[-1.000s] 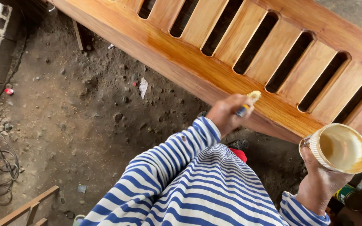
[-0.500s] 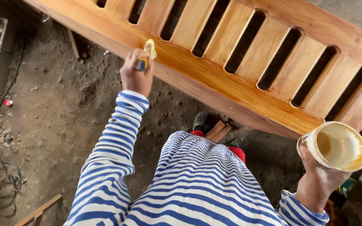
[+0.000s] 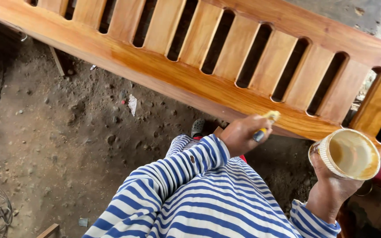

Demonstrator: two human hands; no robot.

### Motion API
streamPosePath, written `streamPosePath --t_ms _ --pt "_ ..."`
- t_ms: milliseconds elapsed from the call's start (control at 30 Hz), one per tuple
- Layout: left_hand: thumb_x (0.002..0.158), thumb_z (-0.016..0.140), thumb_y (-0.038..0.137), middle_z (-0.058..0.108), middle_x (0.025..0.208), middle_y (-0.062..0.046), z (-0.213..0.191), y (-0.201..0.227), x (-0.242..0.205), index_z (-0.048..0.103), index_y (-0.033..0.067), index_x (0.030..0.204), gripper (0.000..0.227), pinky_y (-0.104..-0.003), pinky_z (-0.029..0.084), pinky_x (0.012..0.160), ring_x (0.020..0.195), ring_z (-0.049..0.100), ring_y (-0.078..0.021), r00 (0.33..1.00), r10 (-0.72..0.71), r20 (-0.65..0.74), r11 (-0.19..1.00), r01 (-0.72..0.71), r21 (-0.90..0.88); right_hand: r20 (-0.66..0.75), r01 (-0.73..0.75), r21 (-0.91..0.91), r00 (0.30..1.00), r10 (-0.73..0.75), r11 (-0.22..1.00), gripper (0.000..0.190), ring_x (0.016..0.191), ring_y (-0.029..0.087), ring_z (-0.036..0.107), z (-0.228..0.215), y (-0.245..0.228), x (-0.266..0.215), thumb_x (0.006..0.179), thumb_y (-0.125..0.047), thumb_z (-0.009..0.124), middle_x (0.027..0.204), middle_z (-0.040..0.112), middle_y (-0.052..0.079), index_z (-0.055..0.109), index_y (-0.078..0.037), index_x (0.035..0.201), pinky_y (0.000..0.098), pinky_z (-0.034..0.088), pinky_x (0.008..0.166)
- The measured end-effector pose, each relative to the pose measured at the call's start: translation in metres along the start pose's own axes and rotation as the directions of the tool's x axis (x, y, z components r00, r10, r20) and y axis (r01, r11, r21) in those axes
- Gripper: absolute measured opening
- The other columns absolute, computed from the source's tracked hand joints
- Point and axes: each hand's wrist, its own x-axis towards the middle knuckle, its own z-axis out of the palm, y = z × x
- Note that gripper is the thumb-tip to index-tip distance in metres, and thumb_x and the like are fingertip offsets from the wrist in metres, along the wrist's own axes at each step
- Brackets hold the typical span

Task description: The person applies a clear varnish to a wooden slatted bench using a paintbrush. They dip the brush into a container of varnish and systematically coat the top surface and edges of the bench.

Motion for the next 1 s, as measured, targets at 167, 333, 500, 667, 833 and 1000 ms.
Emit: streamPosePath --t_ms 167,333,500,667,833,1000 --pt "0.103 0.061 0.013 0.064 0.103 -0.009 0.025 0.005 0.018 0.056 0.0192 0.115 0.015 -0.038 0.052 0.084 0.090 0.066 -0.0258 0.997 0.029 -0.077 0.995 -0.036 -0.091 0.010 0.044 -0.086 0.999 -0.043 0.995 0.075 0.121 0.021 0.057 -0.032 0.004 0.017 0.085 0.002 0.076 0.134 0.056 0.012 0.043 -0.002 0.152 0.0377 0.056 0.107" --pt "0.096 0.069 0.009 0.065 0.097 -0.004 -0.038 -0.002 0.000 0.064 0.0136 0.100 0.008 -0.030 0.051 0.080 0.087 0.063 -0.0165 0.927 -0.174 -0.333 0.984 0.150 -0.096 -0.054 -0.060 -0.009 0.997 0.059 0.998 0.069 0.111 0.016 0.064 -0.049 0.012 0.044 0.081 -0.002 0.082 0.126 0.063 0.009 0.050 -0.007 0.142 0.0336 0.062 0.097" --pt "0.095 0.071 0.006 0.070 0.096 -0.010 -0.116 -0.014 -0.030 0.065 0.0082 0.098 0.007 -0.033 0.056 0.080 0.086 0.068 -0.0218 0.806 -0.013 -0.592 0.904 0.263 0.337 -0.043 -0.043 0.030 0.998 0.044 0.999 0.073 0.108 0.018 0.065 -0.064 0.018 0.072 0.077 0.002 0.082 0.124 0.063 0.011 0.050 -0.006 0.142 0.0353 0.064 0.095" --pt "0.092 0.073 -0.004 0.070 0.095 -0.013 -0.139 -0.015 -0.032 0.059 0.0081 0.101 0.021 -0.043 0.055 0.069 0.084 0.067 -0.0308 0.824 0.073 -0.562 0.616 0.406 0.675 -0.020 -0.058 0.017 0.998 0.059 0.998 0.067 0.105 0.015 0.063 -0.079 0.007 0.088 0.077 -0.001 0.081 0.119 0.062 0.007 0.052 -0.009 0.137 0.0322 0.061 0.096" --pt "0.097 0.066 0.004 0.069 0.096 -0.010 -0.041 0.016 0.019 0.066 0.0098 0.094 0.006 -0.035 0.055 0.078 0.086 0.067 -0.0242 0.870 -0.015 -0.492 0.807 0.301 0.508 -0.055 -0.020 -0.022 0.998 0.019 1.000 0.070 0.107 0.015 0.063 -0.114 0.024 0.099 0.076 -0.005 0.083 0.121 0.063 0.007 0.051 -0.007 0.138 0.0323 0.059 0.098" --pt "0.102 0.052 0.009 0.058 0.082 -0.006 0.066 0.043 0.065 0.056 0.0112 0.086 0.016 -0.033 0.049 0.068 0.072 0.053 -0.0188 0.969 -0.070 -0.238 0.970 0.121 0.210 -0.093 -0.068 -0.033 0.994 0.064 0.997 0.064 0.106 0.015 0.064 -0.132 0.010 0.099 0.082 -0.003 0.080 0.119 0.063 0.008 0.052 -0.006 0.139 0.0312 0.062 0.091"
